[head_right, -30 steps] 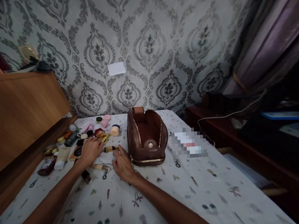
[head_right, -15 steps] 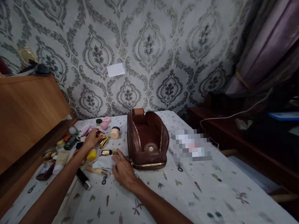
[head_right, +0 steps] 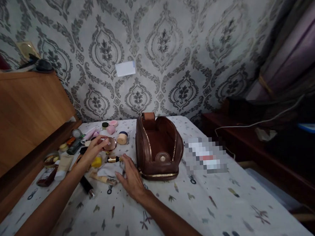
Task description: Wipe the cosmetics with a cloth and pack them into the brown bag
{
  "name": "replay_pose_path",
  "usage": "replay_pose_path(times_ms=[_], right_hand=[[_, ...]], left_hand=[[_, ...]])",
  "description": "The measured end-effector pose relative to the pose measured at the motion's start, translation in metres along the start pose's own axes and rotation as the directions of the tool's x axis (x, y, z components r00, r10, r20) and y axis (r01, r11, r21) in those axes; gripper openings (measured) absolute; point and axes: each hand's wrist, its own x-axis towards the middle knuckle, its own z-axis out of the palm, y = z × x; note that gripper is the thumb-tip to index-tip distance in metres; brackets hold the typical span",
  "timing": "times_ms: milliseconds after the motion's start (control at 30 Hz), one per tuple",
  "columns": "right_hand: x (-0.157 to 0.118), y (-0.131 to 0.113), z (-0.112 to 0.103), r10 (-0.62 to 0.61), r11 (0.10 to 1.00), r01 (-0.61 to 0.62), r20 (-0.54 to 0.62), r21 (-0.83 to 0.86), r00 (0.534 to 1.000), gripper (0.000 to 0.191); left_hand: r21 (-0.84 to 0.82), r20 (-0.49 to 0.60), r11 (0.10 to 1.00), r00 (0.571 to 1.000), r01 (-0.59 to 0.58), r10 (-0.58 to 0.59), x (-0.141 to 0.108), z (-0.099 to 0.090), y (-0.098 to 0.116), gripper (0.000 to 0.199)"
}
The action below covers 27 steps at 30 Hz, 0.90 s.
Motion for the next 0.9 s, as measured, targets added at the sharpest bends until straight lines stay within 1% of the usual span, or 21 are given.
replay_pose_path(times_ms=[67,133,200,233,300,400,467,533,600,633,700,767,833,900], right_hand=[[0.001,-0.002,0.000,0.022,0.997,-0.021,-0.020,0.069,1.000,0.073],[0.003,-0.007,-0.001,0.078,0.988,-0.070,-0.049,0.140,0.996,0.080],[0.005,-0.012,-0.003,0.129,0.976,-0.113,-0.079,0.188,0.988,0.077],[0.005,-0.014,-0.004,0.144,0.970,-0.124,-0.084,0.210,0.986,0.073],[0.007,-0.019,-0.005,0.162,0.955,-0.136,-0.080,0.265,0.984,0.064],[0.008,-0.022,-0.004,0.221,0.903,-0.185,-0.048,0.388,0.974,0.059],[0.009,-0.022,-0.003,0.250,0.871,-0.209,-0.035,0.446,0.968,0.059],[0.011,-0.022,-0.001,0.255,0.854,-0.210,-0.032,0.476,0.966,0.060],[0.011,-0.021,0.000,0.253,0.846,-0.205,-0.033,0.492,0.967,0.059],[0.012,-0.021,0.000,0.252,0.842,-0.203,-0.032,0.499,0.967,0.059],[0.011,-0.021,0.000,0.252,0.836,-0.200,-0.032,0.511,0.967,0.058],[0.010,-0.021,0.001,0.256,0.832,-0.198,-0.042,0.519,0.966,0.059],[0.009,-0.022,0.002,0.262,0.833,-0.196,-0.058,0.518,0.963,0.060],[0.008,-0.021,0.003,0.267,0.840,-0.193,-0.075,0.507,0.961,0.058]], left_hand=[[-0.071,0.087,0.997,0.996,-0.008,0.014,-0.021,0.011,0.009,0.041],[-0.108,0.163,0.994,0.986,-0.005,0.023,-0.040,0.020,0.014,0.048],[-0.110,0.224,0.994,0.974,-0.004,0.028,-0.053,0.024,0.017,0.052],[-0.098,0.246,0.995,0.969,-0.007,0.031,-0.057,0.023,0.018,0.052],[-0.046,0.270,0.999,0.962,-0.026,0.038,-0.062,0.014,0.019,0.050],[0.142,0.255,0.985,0.965,-0.095,0.056,-0.066,-0.005,0.018,0.039],[0.314,0.243,0.939,0.968,-0.136,0.059,-0.070,-0.013,0.015,0.028],[0.467,0.234,0.871,0.971,-0.152,0.045,-0.076,-0.014,0.010,0.021],[0.577,0.221,0.802,0.975,-0.155,0.029,-0.081,-0.008,0.004,0.021],[0.619,0.215,0.769,0.976,-0.158,0.027,-0.084,-0.005,0.000,0.021],[0.686,0.198,0.709,0.979,-0.167,0.039,-0.087,0.001,-0.005,0.016],[0.733,0.167,0.658,0.984,-0.171,0.070,-0.089,0.002,-0.008,0.010],[0.763,0.118,0.624,0.985,-0.169,0.123,-0.090,-0.004,-0.006,0.015],[0.772,0.059,0.610,0.976,-0.178,0.210,-0.093,-0.013,-0.003,0.022]])
